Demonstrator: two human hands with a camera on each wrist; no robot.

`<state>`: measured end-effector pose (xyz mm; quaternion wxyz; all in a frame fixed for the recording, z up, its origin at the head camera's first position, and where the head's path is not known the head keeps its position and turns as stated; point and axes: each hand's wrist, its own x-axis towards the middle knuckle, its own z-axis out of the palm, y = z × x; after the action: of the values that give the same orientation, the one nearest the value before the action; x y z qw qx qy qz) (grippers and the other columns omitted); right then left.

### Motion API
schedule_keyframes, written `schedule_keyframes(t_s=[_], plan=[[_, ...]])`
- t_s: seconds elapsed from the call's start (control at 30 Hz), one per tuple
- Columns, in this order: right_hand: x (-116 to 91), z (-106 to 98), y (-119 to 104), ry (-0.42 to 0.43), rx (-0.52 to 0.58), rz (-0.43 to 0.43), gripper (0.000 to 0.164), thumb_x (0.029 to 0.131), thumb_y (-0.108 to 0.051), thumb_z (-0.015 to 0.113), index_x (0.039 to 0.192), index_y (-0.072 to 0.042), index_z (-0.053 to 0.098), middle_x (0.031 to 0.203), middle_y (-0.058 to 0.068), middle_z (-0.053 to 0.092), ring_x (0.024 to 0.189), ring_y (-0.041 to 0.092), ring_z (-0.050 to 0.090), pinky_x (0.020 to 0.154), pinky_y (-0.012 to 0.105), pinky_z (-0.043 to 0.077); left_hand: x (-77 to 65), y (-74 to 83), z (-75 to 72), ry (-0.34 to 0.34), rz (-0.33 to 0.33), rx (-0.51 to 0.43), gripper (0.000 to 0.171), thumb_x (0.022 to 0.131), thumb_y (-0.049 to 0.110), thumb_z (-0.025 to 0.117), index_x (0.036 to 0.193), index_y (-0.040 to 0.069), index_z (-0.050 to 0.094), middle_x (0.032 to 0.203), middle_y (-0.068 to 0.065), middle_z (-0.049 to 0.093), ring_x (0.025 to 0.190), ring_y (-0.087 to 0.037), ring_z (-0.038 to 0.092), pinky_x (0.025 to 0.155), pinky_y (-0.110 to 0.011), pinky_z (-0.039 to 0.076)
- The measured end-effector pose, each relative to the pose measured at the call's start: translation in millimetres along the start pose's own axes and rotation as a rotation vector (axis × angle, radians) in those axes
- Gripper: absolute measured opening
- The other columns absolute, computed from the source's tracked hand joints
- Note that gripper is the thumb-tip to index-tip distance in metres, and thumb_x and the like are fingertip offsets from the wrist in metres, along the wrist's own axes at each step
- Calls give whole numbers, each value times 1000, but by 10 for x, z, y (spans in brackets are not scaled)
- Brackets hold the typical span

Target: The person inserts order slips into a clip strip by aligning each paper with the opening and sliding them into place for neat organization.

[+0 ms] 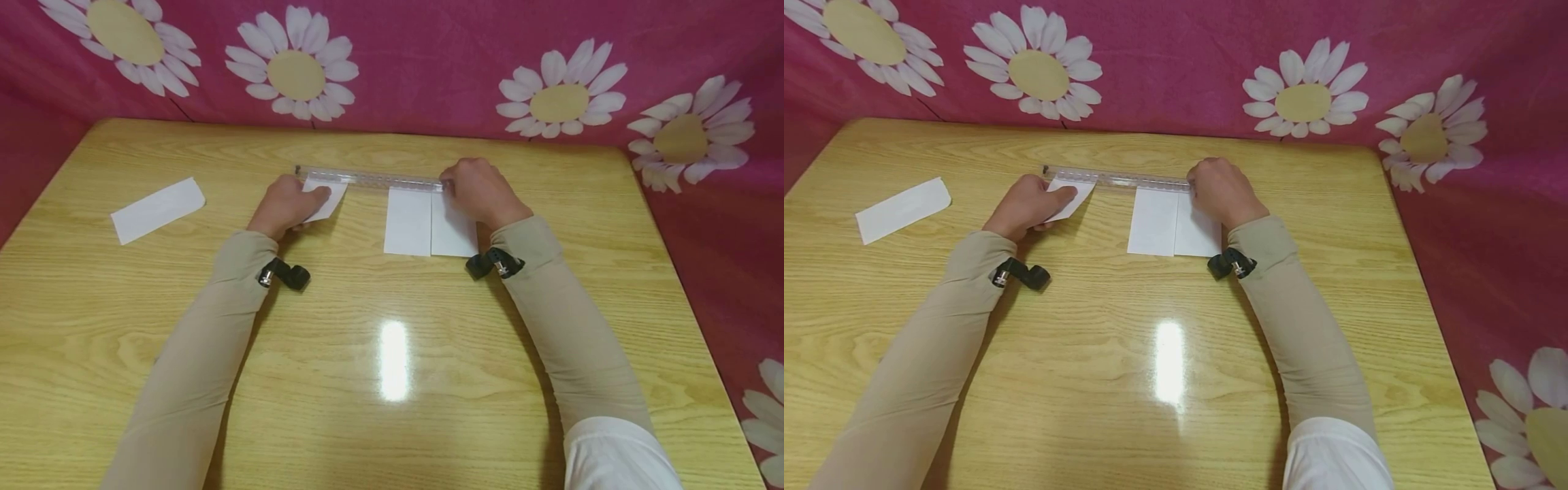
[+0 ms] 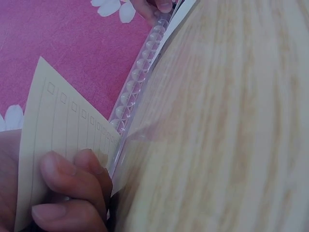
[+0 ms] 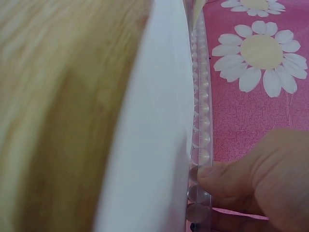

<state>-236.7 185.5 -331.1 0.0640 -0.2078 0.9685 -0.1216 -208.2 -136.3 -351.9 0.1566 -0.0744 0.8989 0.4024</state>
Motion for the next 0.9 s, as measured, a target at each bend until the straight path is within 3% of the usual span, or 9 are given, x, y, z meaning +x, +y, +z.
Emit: schedule_keyframes(t_s=[0.43, 0.9], plan=[[5, 7, -1, 2, -4, -7, 34, 103, -5, 50, 129, -1, 70, 129, 23, 71, 122, 40, 65, 106, 52, 52, 8, 22, 22, 3, 0, 20, 35, 101, 41, 57, 90, 8, 54, 60, 3, 54, 49, -9, 50, 50, -25, 41], [0, 5, 5, 6, 6, -12, 34, 102, -4, 49, 128, 0, 71, 129, 23, 71, 123, 40, 65, 107, 52, 52, -30, 90, 52, -9, -17, 35, 38, 101, 44, 57, 99, 7, 53, 75, -2, 57, 55, -10, 54, 56, -25, 45]])
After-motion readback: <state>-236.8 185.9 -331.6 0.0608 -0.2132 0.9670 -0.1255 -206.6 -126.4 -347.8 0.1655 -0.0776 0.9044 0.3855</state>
